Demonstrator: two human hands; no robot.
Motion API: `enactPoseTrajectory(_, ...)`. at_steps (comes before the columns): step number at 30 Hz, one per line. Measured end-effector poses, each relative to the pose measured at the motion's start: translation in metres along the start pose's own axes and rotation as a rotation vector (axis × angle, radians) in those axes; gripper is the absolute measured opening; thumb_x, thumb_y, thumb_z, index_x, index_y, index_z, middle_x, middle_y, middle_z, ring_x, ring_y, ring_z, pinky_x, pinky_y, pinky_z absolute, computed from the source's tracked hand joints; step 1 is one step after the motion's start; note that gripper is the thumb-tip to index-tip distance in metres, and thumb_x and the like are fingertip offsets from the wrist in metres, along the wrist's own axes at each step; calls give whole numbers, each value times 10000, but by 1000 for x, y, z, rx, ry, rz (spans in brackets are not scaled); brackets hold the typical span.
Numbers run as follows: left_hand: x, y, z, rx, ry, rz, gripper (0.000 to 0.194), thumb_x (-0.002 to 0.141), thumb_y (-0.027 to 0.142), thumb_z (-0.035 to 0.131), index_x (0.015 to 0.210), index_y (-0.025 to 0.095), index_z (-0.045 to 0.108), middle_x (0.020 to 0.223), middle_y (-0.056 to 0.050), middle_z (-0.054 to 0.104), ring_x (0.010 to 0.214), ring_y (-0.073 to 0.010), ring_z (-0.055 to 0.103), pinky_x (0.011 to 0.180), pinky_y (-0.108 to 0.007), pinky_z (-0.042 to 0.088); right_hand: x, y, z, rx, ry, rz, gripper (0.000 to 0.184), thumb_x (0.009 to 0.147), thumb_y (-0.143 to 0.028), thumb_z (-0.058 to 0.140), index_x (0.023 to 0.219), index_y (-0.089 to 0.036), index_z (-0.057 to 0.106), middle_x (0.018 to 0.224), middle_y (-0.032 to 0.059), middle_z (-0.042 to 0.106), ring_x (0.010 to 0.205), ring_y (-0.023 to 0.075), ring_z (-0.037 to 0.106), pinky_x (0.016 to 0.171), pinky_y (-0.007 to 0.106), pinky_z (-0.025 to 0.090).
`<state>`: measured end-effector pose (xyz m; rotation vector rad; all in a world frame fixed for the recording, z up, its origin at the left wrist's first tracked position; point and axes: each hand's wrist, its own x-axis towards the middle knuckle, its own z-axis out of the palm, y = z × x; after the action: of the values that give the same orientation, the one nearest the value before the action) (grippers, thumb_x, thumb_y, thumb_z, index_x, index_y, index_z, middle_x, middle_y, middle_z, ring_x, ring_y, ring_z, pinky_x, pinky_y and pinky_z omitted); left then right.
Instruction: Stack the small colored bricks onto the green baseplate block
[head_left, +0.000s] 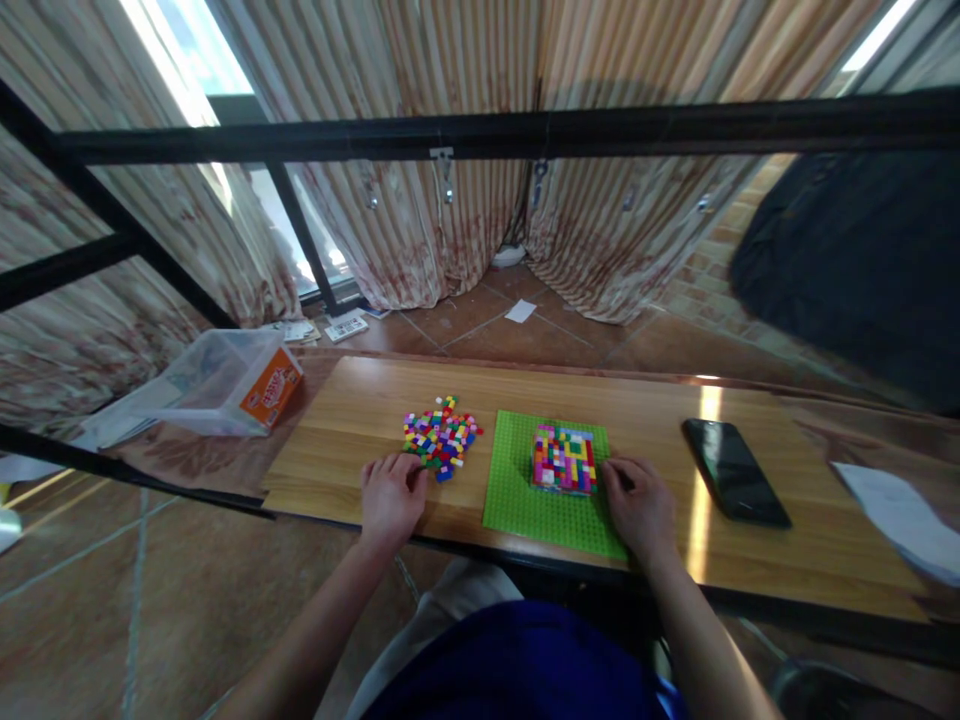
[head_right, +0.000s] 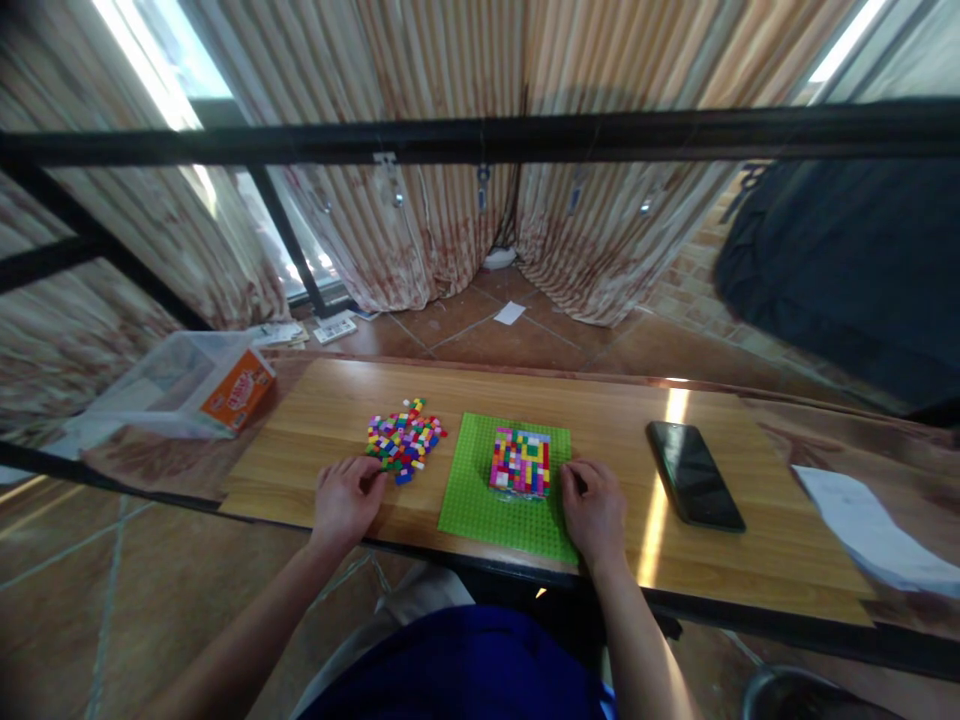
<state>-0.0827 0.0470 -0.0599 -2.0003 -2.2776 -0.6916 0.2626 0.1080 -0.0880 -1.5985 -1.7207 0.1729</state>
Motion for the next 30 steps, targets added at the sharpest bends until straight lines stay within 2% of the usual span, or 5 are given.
enactPoseTrajectory(8,0,8,-1,19,1,28,127,841,202,494,817,213,619,853,-48,700,878,-239,618,878,-416,369,0,-4,0,28,-15,17,306,886,-392,486,799,-175,683,904,92,673,831,207,601,742,334,464)
enactPoseTrajectory(14,8,26,-7,-167,-36,86,138,843,176,464,862,219,593,858,-38,679,873,-227,619,850,-388,425,1,-5,-1,83,-7,16,276,886,-369,485,817,-187,680,903,87,673,851,209,602,768,347,469)
enactPoseTrajectory(22,34,102,-6,-489,-83,336,164,887,170,449,868,198,610,900,-44,647,922,-177,588,855,-314,450,2,-7,1,108,-3,28,267,886,-354,484,795,-193,676,891,86,664,850,207,594,786,353,468)
enactPoseTrajectory(27,59,157,2,-400,-200,598,183,908,187,462,921,218,641,958,-22,670,965,-180,582,1021,-427,322,3,-8,1,125,-3,32,252,888,-323,483,776,-188,664,864,79,656,832,197,590,775,339,465)
enactPoseTrajectory(30,72,179,8,-293,-236,693,197,904,178,461,926,215,654,963,-35,661,951,-192,570,1046,-483,273,3,-10,1,137,-1,31,237,886,-308,483,774,-194,658,859,74,652,823,194,587,764,334,466)
